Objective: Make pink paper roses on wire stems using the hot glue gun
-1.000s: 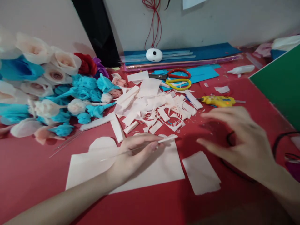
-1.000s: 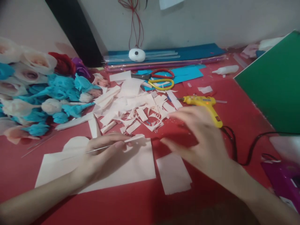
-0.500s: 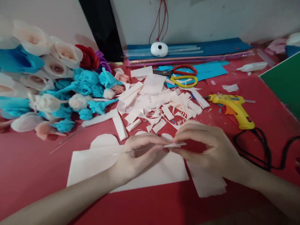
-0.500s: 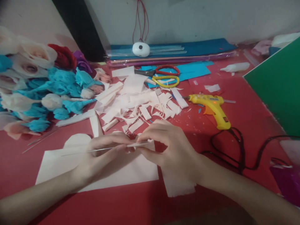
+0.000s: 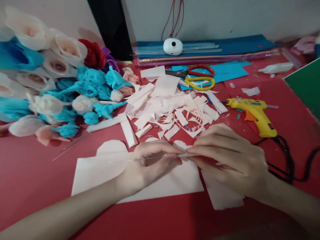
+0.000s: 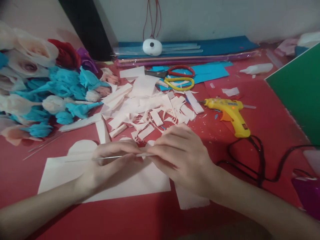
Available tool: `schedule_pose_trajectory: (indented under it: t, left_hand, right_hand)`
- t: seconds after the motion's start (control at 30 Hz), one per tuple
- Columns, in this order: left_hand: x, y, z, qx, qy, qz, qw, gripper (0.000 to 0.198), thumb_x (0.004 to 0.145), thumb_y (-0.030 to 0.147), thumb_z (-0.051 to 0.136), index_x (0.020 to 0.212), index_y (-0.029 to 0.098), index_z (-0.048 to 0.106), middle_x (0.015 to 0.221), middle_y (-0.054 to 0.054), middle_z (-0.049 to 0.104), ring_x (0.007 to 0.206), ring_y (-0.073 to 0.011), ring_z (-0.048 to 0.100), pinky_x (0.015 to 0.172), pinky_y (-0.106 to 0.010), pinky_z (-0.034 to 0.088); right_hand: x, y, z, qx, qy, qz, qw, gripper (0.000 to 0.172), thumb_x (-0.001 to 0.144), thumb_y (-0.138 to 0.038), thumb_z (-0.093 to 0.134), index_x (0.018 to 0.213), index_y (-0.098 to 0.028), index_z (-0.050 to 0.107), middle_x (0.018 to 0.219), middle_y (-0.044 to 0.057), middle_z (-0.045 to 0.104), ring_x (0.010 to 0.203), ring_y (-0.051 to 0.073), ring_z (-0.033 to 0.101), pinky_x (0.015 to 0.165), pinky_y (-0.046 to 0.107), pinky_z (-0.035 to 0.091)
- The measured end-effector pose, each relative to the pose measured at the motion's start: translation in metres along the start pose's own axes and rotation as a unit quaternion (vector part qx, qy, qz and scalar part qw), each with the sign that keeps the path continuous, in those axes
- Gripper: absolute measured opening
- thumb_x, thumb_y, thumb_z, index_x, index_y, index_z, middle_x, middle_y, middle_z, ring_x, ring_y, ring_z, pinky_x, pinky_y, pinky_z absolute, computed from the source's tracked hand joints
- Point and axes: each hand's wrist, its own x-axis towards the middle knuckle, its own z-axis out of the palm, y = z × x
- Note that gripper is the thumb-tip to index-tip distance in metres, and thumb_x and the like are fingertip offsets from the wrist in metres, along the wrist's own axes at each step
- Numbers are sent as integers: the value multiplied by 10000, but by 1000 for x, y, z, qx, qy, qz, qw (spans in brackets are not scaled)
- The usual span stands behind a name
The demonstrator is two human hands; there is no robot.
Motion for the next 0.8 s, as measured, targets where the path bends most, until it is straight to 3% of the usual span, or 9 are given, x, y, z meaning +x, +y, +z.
schedule_pose_trajectory:
  t: [0.4, 0.8]
  left_hand:
    - [-2, -13, -2, -69, -2, 14, 997, 143, 824, 171, 571, 879, 196, 701, 800, -54, 691, 712, -152, 645, 680, -285, 537]
    - [-3, -5, -4, -24, -12, -5, 1000, 130, 811, 132, 580, 846, 190, 691, 766, -36, 690, 704, -135, 651, 661, -235, 538]
  right_hand:
    - [3, -3, -2, -23, 31, 13, 999, 120, 701, -107, 700, 756, -159, 607, 708, 25, 646, 683, 134, 560, 651, 307, 504]
    - [2, -6, -11, -117, 11, -49, 992, 124, 731, -139, 685, 788, -199, 592, 692, 13, 655, 682, 157, 581, 632, 332, 488]
